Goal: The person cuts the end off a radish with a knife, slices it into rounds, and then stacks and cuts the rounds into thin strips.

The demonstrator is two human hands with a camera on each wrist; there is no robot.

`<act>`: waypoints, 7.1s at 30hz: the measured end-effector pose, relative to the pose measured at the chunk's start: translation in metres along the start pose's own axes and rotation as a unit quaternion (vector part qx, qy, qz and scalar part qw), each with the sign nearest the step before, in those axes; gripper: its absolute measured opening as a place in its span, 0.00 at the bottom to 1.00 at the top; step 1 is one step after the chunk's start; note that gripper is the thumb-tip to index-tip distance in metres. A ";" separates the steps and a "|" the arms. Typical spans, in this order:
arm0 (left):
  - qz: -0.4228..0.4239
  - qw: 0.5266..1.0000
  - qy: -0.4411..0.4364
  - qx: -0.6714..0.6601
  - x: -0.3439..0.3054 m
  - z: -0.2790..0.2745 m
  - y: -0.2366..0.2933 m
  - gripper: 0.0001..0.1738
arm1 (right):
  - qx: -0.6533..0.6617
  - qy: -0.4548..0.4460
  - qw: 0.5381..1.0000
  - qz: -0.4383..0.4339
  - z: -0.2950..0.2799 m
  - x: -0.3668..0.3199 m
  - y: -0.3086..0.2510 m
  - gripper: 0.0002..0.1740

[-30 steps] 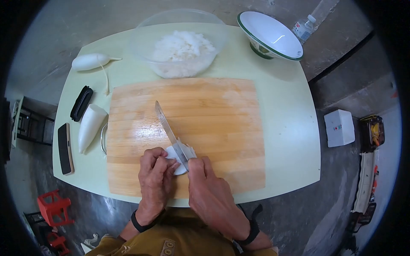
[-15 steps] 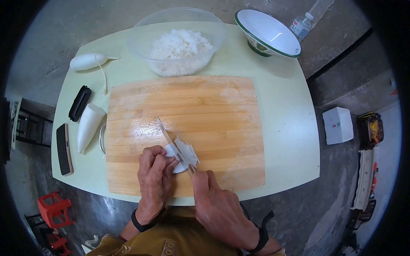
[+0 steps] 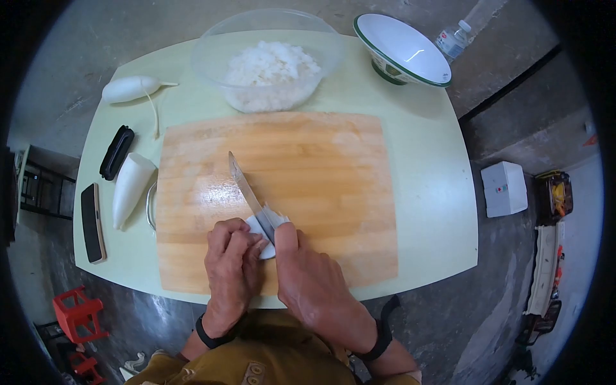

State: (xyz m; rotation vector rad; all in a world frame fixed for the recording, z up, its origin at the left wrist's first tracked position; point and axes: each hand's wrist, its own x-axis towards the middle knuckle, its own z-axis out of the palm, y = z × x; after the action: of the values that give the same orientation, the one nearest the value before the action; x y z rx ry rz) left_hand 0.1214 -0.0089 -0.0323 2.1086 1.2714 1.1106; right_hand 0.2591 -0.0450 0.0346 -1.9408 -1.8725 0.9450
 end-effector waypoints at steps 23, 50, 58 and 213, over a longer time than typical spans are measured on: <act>0.007 1.000 0.006 0.013 0.001 -0.002 0.001 0.10 | 0.003 -0.026 1.000 -0.007 -0.016 -0.034 -0.010 0.20; 0.008 1.000 0.002 -0.011 -0.002 -0.001 -0.002 0.08 | 0.015 0.031 0.999 -0.009 -0.003 -0.021 -0.006 0.17; 0.013 1.000 0.008 0.003 0.001 -0.003 0.000 0.10 | 0.015 0.015 0.999 -0.042 -0.008 -0.033 -0.005 0.16; 0.025 0.999 0.021 -0.005 -0.006 -0.003 -0.003 0.13 | 0.003 -0.033 0.999 0.003 -0.005 -0.021 -0.018 0.15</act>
State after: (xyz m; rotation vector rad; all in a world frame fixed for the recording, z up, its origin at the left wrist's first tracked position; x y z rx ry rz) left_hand 0.1156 -0.0129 -0.0350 2.1303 1.2357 1.1854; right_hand 0.2495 -0.0623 0.0546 -1.9342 -1.8983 1.0276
